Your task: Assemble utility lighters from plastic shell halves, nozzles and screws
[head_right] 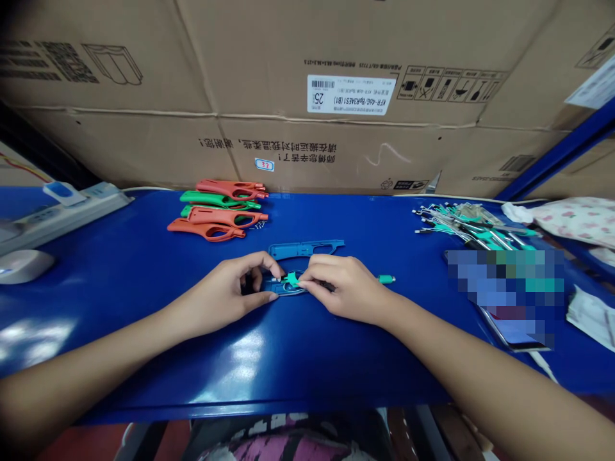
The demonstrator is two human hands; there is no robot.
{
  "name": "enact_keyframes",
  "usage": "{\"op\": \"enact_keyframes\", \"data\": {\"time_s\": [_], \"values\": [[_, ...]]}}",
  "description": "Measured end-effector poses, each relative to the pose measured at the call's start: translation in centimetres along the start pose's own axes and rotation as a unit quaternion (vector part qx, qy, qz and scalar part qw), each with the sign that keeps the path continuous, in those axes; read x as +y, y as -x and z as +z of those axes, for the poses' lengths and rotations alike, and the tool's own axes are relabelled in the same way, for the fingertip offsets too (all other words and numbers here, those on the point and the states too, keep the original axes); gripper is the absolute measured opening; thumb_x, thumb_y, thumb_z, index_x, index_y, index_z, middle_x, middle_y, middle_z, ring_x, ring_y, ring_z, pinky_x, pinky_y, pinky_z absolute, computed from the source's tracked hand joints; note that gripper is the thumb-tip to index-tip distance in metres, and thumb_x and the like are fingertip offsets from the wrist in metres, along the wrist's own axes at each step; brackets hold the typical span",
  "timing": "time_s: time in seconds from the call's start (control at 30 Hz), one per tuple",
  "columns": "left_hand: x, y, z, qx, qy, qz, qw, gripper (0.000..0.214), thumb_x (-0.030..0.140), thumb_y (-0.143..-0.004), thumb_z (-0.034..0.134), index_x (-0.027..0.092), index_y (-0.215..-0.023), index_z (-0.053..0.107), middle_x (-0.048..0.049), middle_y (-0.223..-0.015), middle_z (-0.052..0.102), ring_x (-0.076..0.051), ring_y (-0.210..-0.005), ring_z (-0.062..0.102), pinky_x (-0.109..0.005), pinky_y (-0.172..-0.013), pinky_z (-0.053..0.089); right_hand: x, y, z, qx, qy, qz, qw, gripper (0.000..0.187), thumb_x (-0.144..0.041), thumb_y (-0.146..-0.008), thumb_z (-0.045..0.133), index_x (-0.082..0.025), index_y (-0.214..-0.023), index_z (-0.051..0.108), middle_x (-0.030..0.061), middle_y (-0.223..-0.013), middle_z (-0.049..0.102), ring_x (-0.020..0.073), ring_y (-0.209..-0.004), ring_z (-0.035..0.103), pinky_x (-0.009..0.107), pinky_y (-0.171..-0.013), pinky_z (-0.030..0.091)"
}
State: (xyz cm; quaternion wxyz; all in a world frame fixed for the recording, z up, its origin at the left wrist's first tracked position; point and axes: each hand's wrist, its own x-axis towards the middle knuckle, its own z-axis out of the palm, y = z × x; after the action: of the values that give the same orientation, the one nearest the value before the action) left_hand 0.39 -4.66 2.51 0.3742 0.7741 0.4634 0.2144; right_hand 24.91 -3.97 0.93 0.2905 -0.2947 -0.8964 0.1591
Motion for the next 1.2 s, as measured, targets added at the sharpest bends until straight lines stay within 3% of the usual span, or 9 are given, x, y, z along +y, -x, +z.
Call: {"op": "enact_keyframes", "data": {"time_s": [0.47,0.6,0.77,0.9,1.2], "values": [[0.1,0.0,0.0,-0.002,-0.017,0.006,1.0,0.022,0.018,-0.081,0.069,0.022,-0.101,0.063,0.007,-0.065,0.049,-0.011,-0.057,0.05,-0.023,-0.055,0.037,-0.6,0.0,-0.2,-0.057,0.07,0.014,0.996,0.021,-0.024,-0.099,0.05,-0.018,-0.096,0.071,0.0042,-0.091,0.065,0.0109,-0.07,0.058,0.023,-0.06,0.039],[0.2,0.2,0.0,0.008,-0.062,0.033,0.998,0.026,0.013,-0.081,0.067,0.023,-0.104,0.062,0.0052,-0.074,0.056,-0.011,-0.06,0.052,-0.023,-0.056,0.039,-1.0,0.0,-0.5,-0.093,0.108,0.027,0.989,0.022,-0.024,-0.099,0.049,-0.019,-0.099,0.071,0.0038,-0.092,0.063,0.0107,-0.068,0.055,0.024,-0.058,0.036],[0.4,0.3,0.1,0.016,-0.099,0.092,0.991,0.03,0.009,-0.083,0.065,0.022,-0.109,0.06,-0.0006,-0.103,0.068,-0.015,-0.079,0.059,-0.028,-0.071,0.048,-1.1,0.0,-0.6,-0.104,0.166,0.003,0.981,0.024,-0.023,-0.099,0.046,-0.018,-0.1,0.07,0.0045,-0.092,0.062,0.011,-0.066,0.052,0.025,-0.055,0.032],[0.3,0.5,0.2,0.028,-0.17,0.148,0.974,0.028,0.011,-0.087,0.062,0.021,-0.113,0.061,-0.0037,-0.113,0.069,-0.023,-0.099,0.058,-0.039,-0.089,0.048,-1.0,0.1,-0.6,-0.092,0.17,-0.004,0.981,0.025,-0.024,-0.1,0.045,-0.018,-0.1,0.069,0.0046,-0.093,0.063,0.0109,-0.066,0.053,0.024,-0.055,0.033],[0.5,0.6,0.1,0.019,-0.219,0.159,0.962,0.032,0.015,-0.09,0.061,0.022,-0.121,0.061,-0.0046,-0.116,0.069,-0.025,-0.106,0.058,-0.042,-0.092,0.049,-1.4,0.2,-0.6,-0.101,0.259,-0.053,0.959,0.028,-0.021,-0.101,0.042,-0.016,-0.099,0.07,0.0043,-0.09,0.063,0.012,-0.06,0.049,0.029,-0.051,0.028]]}}
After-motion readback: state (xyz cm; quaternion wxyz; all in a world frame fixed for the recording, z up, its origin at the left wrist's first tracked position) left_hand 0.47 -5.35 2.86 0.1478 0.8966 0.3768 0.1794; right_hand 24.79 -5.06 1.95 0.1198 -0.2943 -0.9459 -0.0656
